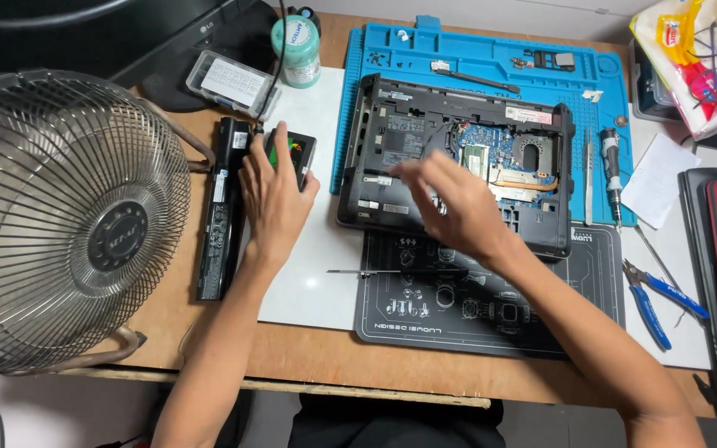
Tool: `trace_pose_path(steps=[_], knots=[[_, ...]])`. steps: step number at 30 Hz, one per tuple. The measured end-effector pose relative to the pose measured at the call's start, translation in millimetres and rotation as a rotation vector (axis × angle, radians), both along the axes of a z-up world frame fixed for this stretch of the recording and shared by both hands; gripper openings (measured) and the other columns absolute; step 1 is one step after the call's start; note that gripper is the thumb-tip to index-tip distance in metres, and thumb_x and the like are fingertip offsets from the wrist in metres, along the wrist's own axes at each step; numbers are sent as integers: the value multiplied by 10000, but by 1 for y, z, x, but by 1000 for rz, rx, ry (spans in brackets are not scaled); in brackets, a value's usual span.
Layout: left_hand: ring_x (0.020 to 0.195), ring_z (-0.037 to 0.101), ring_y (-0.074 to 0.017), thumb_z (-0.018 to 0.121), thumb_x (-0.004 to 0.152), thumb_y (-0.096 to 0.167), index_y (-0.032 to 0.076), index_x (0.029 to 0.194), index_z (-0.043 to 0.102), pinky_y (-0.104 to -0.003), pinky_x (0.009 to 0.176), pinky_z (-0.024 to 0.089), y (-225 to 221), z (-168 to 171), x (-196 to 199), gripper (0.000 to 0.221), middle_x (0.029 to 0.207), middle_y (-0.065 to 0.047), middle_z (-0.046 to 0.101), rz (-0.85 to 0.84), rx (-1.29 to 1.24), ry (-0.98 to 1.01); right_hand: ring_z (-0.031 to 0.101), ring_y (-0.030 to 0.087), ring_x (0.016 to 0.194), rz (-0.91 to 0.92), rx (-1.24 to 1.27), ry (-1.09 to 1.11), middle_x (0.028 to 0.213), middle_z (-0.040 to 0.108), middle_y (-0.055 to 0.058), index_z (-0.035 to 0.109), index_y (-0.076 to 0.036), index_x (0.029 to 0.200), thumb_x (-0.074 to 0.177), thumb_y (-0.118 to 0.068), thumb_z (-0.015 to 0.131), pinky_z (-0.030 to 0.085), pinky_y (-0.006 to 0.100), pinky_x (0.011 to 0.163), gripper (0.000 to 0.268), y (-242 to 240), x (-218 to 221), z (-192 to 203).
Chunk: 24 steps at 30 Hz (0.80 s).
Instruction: Removing screws from a motherboard and extracting an SSD during laptop disassembly.
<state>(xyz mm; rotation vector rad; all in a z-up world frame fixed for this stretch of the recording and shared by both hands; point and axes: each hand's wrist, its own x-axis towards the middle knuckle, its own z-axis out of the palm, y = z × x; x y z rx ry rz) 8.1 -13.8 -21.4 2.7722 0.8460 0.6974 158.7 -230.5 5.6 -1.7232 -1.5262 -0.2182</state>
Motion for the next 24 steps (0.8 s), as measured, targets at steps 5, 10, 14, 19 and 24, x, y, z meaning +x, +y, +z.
trace_pose_path(steps=[5, 10, 14, 19, 24], knots=[[1060, 572, -442, 778, 879, 238, 36, 1428, 513, -522, 864, 455, -8, -1, 2, 642, 1299, -268, 478, -33, 130, -67, 566, 182, 587, 151, 1, -405, 719, 595, 56, 741, -91, 1001, 934, -49, 642, 513, 272, 554, 127, -69, -22, -18], [1109, 546, -362, 675, 1007, 317, 65, 1331, 623, -468, 894, 423, -18, -1, 7, 414, 1273, -196, 515, -155, 214, -193, 518, 197, 550, 131, 61, -439, 707, 539, 50, 745, -96, 938, 911, -203, 687, 475, 309, 530, 125, -97, -18, -42], [1071, 549, -310, 632, 1040, 314, 77, 1262, 660, -417, 861, 409, -32, 1, 9, 326, 1196, -138, 552, -288, 219, -296, 503, 186, 530, 36, 53, -339, 651, 544, 29, 764, -111, 883, 947, -288, 680, 474, 314, 518, 207, -110, -11, -54], [1011, 567, -262, 544, 1078, 320, 91, 1219, 692, -392, 831, 401, -42, -5, 12, 307, 1111, -97, 583, -396, 182, -321, 510, 173, 540, 18, -32, -242, 623, 555, 19, 770, -129, 869, 934, -300, 698, 484, 292, 534, 196, -106, -12, -51], [1028, 582, -259, 531, 1079, 365, 87, 1243, 690, -397, 866, 412, -41, -6, 12, 360, 1099, -101, 601, -468, 140, -296, 559, 197, 603, 58, -116, -179, 698, 613, 42, 765, -120, 902, 922, -297, 713, 518, 309, 587, 186, -105, -19, -59]])
